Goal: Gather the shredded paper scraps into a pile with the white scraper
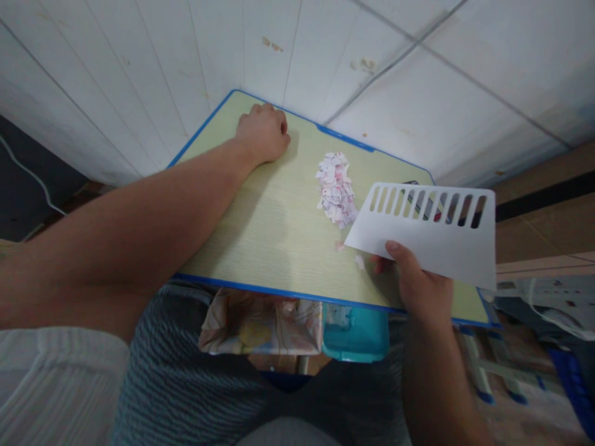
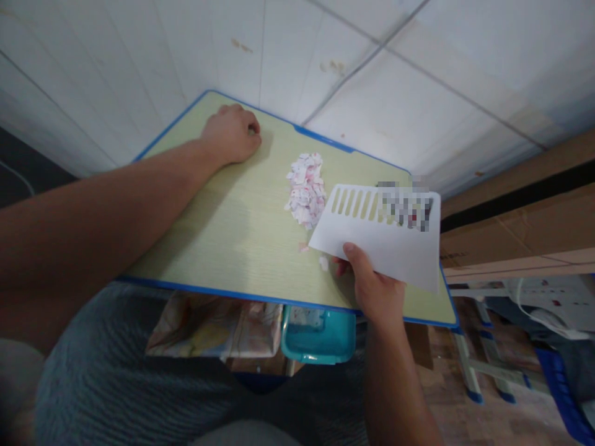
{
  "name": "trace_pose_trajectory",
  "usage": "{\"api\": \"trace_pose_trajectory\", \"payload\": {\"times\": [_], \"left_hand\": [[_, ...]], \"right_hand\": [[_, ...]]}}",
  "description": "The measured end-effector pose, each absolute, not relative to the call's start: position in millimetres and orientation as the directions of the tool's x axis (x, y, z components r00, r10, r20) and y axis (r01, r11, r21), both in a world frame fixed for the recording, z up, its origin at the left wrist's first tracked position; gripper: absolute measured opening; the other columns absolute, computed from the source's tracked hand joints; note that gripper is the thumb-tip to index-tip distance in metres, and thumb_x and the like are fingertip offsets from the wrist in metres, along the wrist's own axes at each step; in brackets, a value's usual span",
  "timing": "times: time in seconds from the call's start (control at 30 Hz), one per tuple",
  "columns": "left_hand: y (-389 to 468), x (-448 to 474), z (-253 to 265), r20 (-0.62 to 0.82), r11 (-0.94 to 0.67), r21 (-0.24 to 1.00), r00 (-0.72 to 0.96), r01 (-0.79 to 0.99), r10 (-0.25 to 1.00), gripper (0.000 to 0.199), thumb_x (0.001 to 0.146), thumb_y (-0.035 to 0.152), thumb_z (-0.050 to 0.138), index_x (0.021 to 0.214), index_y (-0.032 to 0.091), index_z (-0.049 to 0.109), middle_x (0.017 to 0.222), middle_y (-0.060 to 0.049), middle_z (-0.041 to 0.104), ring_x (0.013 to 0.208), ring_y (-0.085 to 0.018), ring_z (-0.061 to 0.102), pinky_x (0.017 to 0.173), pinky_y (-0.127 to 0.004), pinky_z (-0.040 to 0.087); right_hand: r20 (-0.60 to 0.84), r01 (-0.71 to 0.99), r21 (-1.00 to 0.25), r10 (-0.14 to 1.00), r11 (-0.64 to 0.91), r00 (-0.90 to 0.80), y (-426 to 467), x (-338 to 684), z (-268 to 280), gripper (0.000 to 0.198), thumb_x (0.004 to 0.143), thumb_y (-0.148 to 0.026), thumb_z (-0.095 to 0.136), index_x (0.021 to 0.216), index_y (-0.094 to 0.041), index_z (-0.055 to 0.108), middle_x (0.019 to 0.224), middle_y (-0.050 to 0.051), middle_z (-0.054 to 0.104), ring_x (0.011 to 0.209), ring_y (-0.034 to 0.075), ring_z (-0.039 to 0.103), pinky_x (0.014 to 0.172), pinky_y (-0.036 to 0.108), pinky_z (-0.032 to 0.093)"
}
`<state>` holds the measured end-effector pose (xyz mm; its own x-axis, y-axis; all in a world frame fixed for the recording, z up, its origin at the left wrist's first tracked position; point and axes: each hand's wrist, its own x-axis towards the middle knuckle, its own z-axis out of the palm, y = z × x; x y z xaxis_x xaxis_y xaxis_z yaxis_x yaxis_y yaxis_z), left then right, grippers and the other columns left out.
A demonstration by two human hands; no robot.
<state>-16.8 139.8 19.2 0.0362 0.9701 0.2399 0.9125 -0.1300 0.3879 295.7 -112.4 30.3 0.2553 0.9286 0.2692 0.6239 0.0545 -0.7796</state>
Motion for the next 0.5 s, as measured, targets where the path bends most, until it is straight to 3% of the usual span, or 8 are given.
{"api": "trace_pose_trajectory", "payload": {"times": [0.2,0.5], "left_hand": [[139.8,-17.9,19.1,0.244,-0.146,0.412,0.045,0.899,0.969,0.041,0.103,0.03,0.059,0.132,0.028,0.086,0.146,-0.014,0.071,0.142,-0.04,0.058,0.123,-0.062,0.05],[140.9,-17.5,18.8,0.233,-0.147,0.423,0.049,0.894,0.971,0.043,0.102,0.03,0.058,0.135,0.024,0.085,0.151,-0.016,0.07,0.143,-0.04,0.058,0.123,-0.061,0.049]], "right_hand": [[0.264,0.651,-0.755,0.945,0.078,0.192,-109.3,295.1,29.9,0.042,0.097,-0.045,0.078,0.059,-0.03,0.072,0.065,0.001,0.077,0.079,0.03,0.076,0.116,0.051,0.053],[0.249,0.605,-0.79,0.954,0.101,0.165,-109.7,284.6,33.0,0.042,0.099,-0.046,0.078,0.061,-0.029,0.072,0.064,0.0,0.075,0.071,0.026,0.073,0.102,0.045,0.059]]}}
